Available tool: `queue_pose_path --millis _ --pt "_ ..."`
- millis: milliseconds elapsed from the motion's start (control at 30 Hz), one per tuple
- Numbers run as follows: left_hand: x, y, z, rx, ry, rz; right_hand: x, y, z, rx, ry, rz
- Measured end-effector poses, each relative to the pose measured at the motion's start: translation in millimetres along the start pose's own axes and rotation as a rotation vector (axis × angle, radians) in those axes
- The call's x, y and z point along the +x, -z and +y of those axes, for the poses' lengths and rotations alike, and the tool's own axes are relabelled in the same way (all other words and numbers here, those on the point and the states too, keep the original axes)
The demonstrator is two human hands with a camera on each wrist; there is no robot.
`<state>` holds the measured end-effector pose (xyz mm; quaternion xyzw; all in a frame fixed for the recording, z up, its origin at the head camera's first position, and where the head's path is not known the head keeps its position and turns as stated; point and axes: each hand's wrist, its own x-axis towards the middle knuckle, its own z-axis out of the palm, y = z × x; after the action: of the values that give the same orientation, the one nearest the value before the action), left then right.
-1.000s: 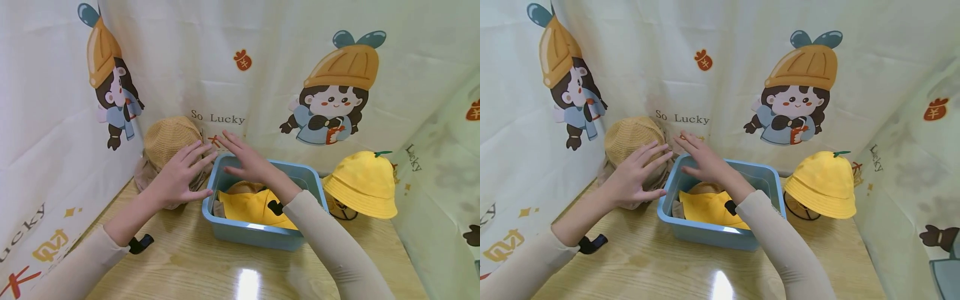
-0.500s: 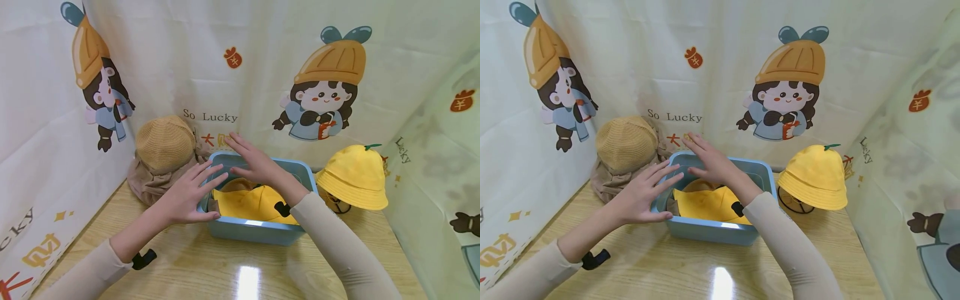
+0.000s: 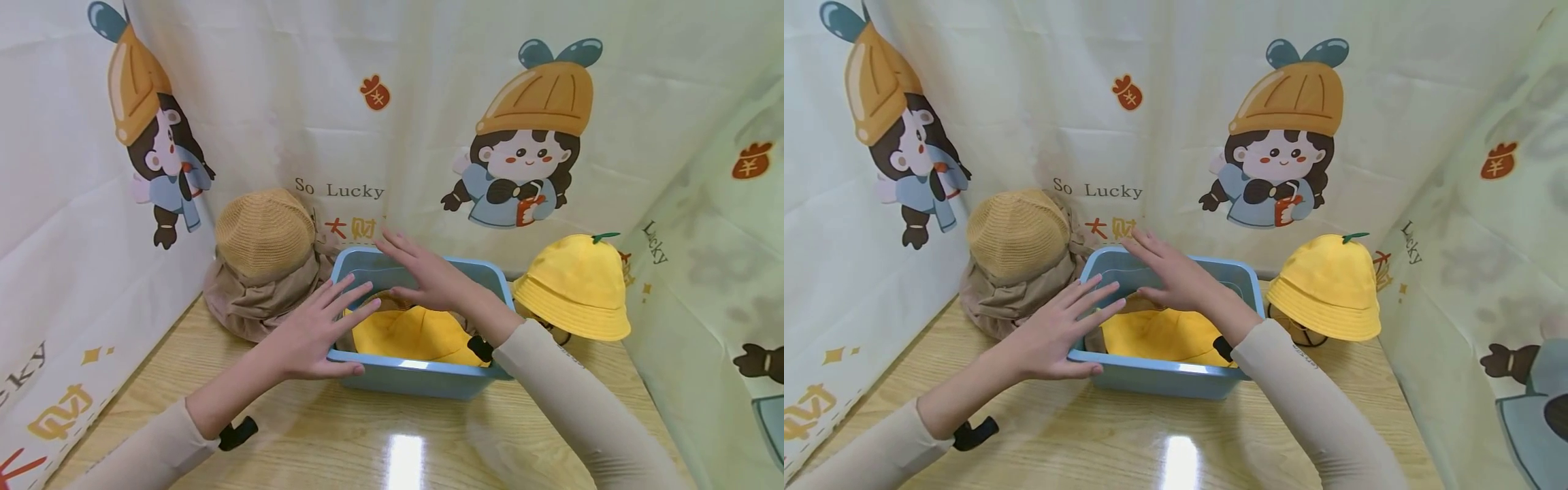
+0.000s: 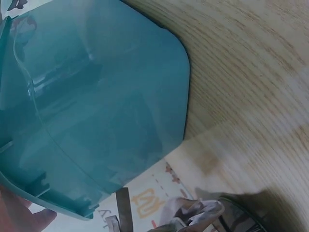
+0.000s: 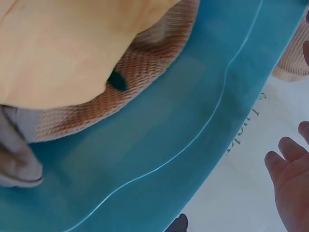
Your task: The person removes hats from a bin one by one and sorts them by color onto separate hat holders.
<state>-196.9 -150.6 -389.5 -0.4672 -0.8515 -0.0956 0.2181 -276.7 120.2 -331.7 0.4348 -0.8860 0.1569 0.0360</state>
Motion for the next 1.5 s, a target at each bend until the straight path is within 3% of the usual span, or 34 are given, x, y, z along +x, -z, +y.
queue_pose_path --millis 300,500,700,1133,1400,1500 --pt "-4.1 -0.5 2.4 -0.008 -0.009 -0.084 -16.0 -0.6 1.2 -0.051 -0.001 -0.125" --pt "-1.3 -1.9 3.7 0.022 -0.012 -0.104 -25.5 -3.6 8.8 -0.081 -0.003 -0.196" --pt "2.2 -5.7 4.1 0.054 -0.018 -0.11 -26.0 -7.6 11.2 -0.081 0.025 -0.232" --pt "-1.2 -7.3 2.9 0.055 0.005 -0.099 -25.8 -21.0 12.0 -0.06 -0.048 -0.326" --pt "-2.2 -6.1 3.6 0.045 0.009 -0.085 -24.4 -29.9 10.5 -0.116 -0.093 -0.451" --pt "-1.6 -5.6 3.8 0.047 0.009 -0.082 -25.7 -32.5 10.0 -0.138 -0.145 -0.505"
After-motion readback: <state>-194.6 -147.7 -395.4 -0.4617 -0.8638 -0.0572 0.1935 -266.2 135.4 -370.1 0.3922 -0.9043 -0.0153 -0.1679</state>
